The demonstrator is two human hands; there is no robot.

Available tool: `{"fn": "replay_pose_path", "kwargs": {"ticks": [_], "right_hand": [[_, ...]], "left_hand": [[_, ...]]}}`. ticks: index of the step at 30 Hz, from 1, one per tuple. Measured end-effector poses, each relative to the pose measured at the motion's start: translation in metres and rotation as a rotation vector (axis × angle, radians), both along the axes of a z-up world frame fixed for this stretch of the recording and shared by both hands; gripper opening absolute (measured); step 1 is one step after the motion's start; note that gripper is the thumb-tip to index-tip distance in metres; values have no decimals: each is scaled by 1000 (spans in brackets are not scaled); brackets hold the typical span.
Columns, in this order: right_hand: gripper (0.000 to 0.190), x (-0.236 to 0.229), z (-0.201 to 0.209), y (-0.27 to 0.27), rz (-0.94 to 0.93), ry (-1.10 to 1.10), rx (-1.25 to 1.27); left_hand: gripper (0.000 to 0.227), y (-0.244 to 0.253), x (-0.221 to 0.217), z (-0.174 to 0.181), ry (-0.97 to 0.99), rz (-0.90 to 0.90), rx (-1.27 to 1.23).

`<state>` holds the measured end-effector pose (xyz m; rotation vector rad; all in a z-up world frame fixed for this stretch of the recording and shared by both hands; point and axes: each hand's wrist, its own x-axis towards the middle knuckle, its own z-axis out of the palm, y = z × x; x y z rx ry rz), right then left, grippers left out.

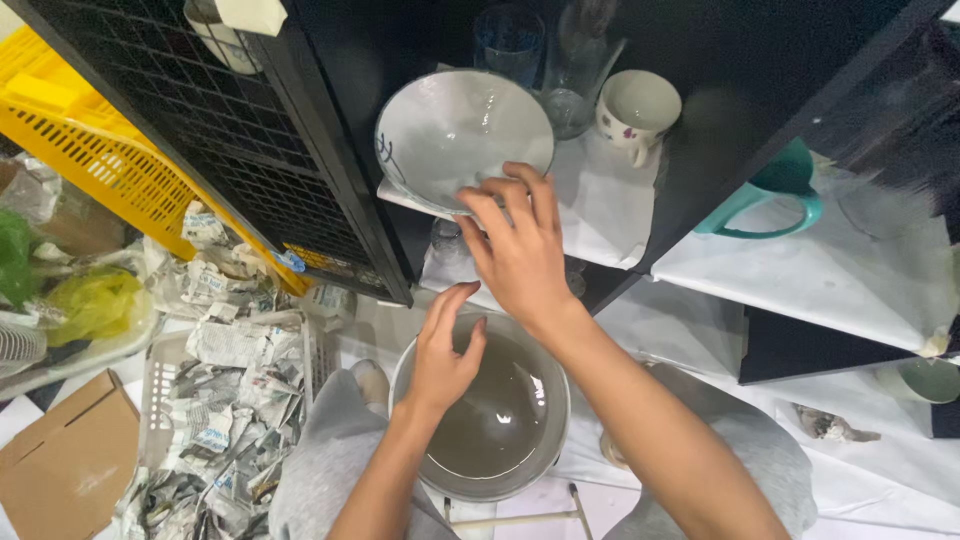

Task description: The person washes various dishes by hand in a bucket of water, including a teal mug, a white mug, a glass, and a white bowl. After rinsing each item, they place it on a nearby shelf.

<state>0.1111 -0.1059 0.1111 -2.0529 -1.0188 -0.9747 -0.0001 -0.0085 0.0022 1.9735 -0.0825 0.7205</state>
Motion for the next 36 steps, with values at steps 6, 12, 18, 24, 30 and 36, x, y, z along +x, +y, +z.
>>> {"fn": "replay_pose_path", "kwargs": {"ticks": [6, 12, 18, 24, 30, 36], "right_hand": [[32, -2, 5, -3, -18, -8, -15], [23, 5, 5, -12, 46, 89, 1], [30, -35, -2, -64, 264, 114, -2], [43, -117, -37, -182, 390, 210, -90], [28, -140, -106, -265, 113, 486, -82], [18, -89, -182, -278, -282, 604, -130]], "left_hand": [[42, -6, 4, 7, 66, -10, -6], [31, -10, 5, -6, 126, -49, 4], [25, 6, 4, -70, 161, -19, 271], [33, 11, -2, -95, 358, -207, 350], [32, -46, -7, -42, 639, -366, 331], [34, -89, -6, -37, 696, -598, 396]]}}
